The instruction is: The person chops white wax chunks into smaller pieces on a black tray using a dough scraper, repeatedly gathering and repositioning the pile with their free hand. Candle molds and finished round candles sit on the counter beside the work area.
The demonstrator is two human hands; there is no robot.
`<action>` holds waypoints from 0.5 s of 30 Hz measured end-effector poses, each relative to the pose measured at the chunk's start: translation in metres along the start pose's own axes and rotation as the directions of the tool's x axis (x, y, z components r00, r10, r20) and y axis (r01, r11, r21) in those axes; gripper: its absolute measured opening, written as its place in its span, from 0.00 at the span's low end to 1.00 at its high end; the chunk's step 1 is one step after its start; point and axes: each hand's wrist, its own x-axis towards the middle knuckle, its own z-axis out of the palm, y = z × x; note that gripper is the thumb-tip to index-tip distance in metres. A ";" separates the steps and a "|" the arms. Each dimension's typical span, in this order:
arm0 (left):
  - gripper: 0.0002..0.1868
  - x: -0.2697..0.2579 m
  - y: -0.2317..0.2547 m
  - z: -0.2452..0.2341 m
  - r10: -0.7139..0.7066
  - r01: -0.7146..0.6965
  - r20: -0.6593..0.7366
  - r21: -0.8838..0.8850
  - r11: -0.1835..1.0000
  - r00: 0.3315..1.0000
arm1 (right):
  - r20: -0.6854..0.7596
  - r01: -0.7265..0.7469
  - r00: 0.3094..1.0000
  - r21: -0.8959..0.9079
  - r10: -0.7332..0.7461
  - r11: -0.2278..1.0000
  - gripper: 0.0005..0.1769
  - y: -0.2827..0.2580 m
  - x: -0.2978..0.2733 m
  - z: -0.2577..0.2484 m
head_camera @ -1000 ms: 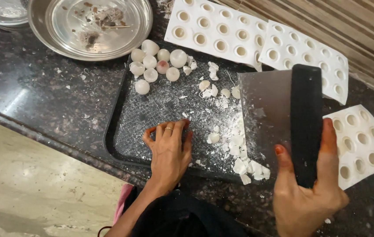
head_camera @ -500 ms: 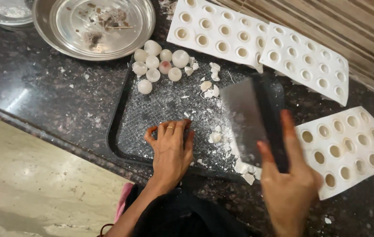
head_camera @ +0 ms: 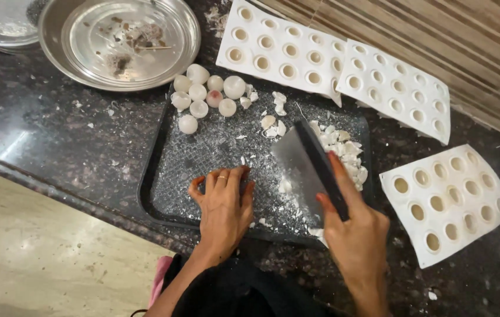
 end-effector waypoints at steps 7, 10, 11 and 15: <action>0.16 -0.003 0.000 -0.001 -0.012 0.011 0.020 0.032 0.999 1.000 | -0.292 0.084 0.952 -0.029 -0.089 0.996 0.37 -0.029 -0.022 -0.056; 0.17 -0.003 0.001 0.000 -0.004 0.003 0.005 0.033 0.999 1.000 | -0.356 0.231 0.886 -0.219 -0.298 0.948 0.37 -0.015 -0.017 -0.026; 0.17 -0.003 0.001 -0.003 -0.010 0.010 0.010 0.033 0.999 1.000 | -0.160 0.073 0.982 -0.154 -0.098 0.985 0.38 -0.006 -0.014 -0.007; 0.16 0.001 0.003 -0.003 -0.020 0.019 0.013 0.017 1.000 1.000 | 0.102 -0.089 0.990 -0.108 0.100 0.990 0.38 -0.003 0.005 0.004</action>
